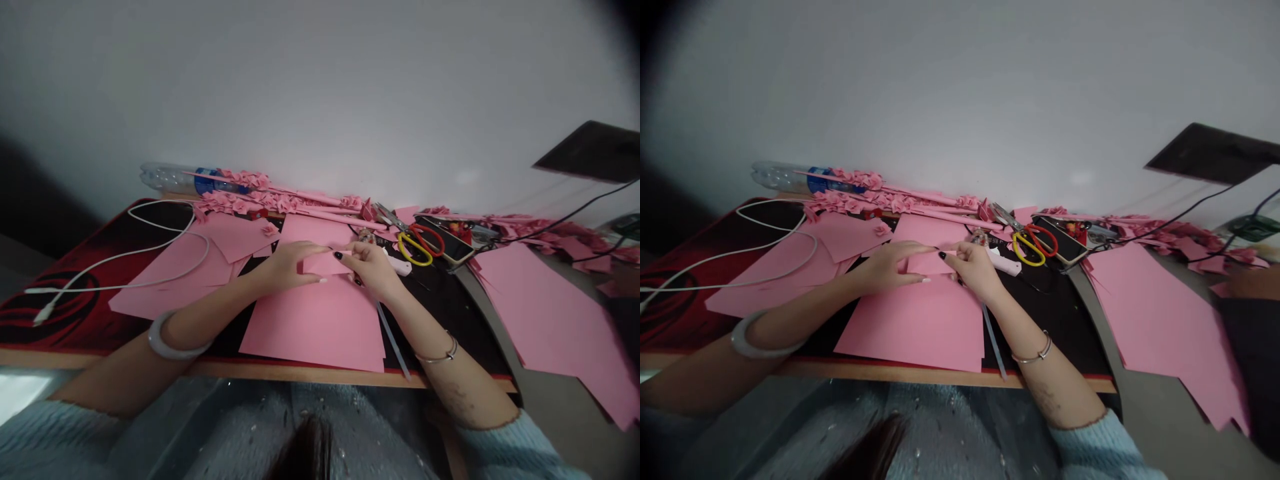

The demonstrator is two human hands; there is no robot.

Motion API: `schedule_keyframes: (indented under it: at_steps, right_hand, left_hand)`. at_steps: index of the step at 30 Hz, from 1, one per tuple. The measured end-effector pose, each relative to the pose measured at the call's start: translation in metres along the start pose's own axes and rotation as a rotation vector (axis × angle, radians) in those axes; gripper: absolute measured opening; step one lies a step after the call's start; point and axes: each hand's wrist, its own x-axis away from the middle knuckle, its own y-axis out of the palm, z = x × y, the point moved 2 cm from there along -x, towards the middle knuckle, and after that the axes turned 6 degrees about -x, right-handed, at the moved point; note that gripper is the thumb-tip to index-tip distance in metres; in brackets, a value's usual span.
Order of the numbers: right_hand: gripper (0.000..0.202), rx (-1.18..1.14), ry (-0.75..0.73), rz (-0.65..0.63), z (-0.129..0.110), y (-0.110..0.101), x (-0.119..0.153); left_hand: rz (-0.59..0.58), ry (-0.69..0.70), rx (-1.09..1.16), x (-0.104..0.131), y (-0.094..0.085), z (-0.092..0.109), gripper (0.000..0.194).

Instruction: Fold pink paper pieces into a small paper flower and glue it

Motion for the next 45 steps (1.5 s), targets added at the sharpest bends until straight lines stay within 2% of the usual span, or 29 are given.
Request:
schedule_keyframes:
  at_steps: [8,19,29,45]
  right_hand:
    - [0.039,-0.196,0.029,-0.11,-0.0001,0.0044,0.0003]
    - [0.048,-0.225,-0.025,-0.179,-0.009,0.006,0.0039]
    - [0.048,-0.345,-0.065,-0.2,-0.0035,0.0032,0.0032]
    - [0.052,-0.294,-0.048,-0.19,-0.0055,0.002,0.0031]
  left_hand:
    - [0.016,-0.029,-0.005,0.0012,0.0022,-0.0046,0.057]
    - [-0.004,-0.11,-0.003,-0.0003,0.0012,-0.0045,0.053]
    - [0.005,-0.19,-0.006,0.0,-0.001,-0.0029,0.053]
    - [0.021,-0.214,-0.001,0.0013,-0.0002,-0.003,0.055]
